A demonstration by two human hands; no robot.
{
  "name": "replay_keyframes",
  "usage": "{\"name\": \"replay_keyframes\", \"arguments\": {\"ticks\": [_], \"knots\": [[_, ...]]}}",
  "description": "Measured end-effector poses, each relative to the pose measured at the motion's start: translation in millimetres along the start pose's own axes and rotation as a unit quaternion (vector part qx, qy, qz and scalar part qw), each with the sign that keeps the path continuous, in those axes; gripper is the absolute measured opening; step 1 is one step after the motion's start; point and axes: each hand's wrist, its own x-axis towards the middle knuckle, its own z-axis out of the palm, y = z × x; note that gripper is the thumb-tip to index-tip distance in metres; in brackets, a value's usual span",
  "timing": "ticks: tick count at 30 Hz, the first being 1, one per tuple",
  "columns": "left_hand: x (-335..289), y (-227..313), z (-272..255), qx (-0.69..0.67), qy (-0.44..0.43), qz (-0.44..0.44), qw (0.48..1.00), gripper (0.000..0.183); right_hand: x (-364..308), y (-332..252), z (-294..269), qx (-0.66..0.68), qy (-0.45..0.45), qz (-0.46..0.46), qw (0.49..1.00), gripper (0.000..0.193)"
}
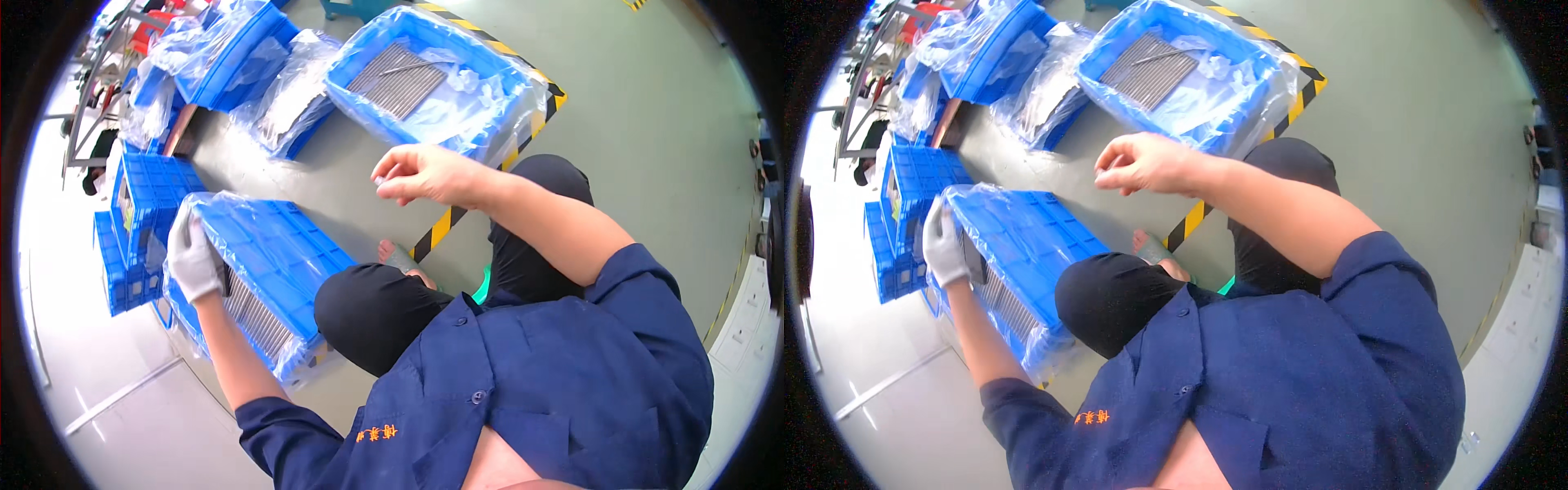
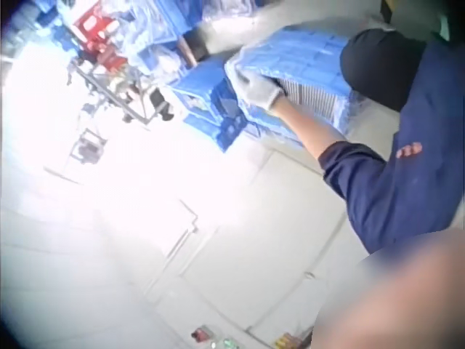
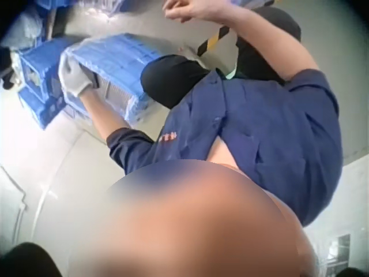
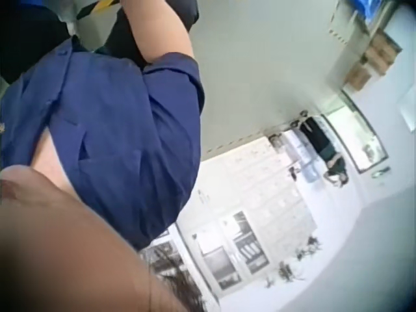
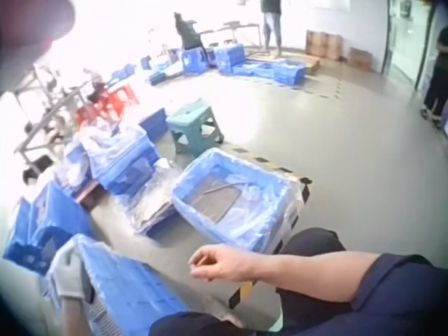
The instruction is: Picking up and inspecting metal rods and small components from storage crates in a factory setting.
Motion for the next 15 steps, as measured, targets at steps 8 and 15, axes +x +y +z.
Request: {"name": "replay_keyframes", "arguments": {"ticks": [8,15], "knots": [[43,77,221,0.068,-0.242,0.174,0.952,0.035,-20,1,-29,-0.081,0.028,-0.038,0.996,0.031],[30,36,360,0.181,-0.414,0.153,0.879,0.051,-33,-5,-75,-0.119,0.117,-0.036,0.985,0.029]]}}
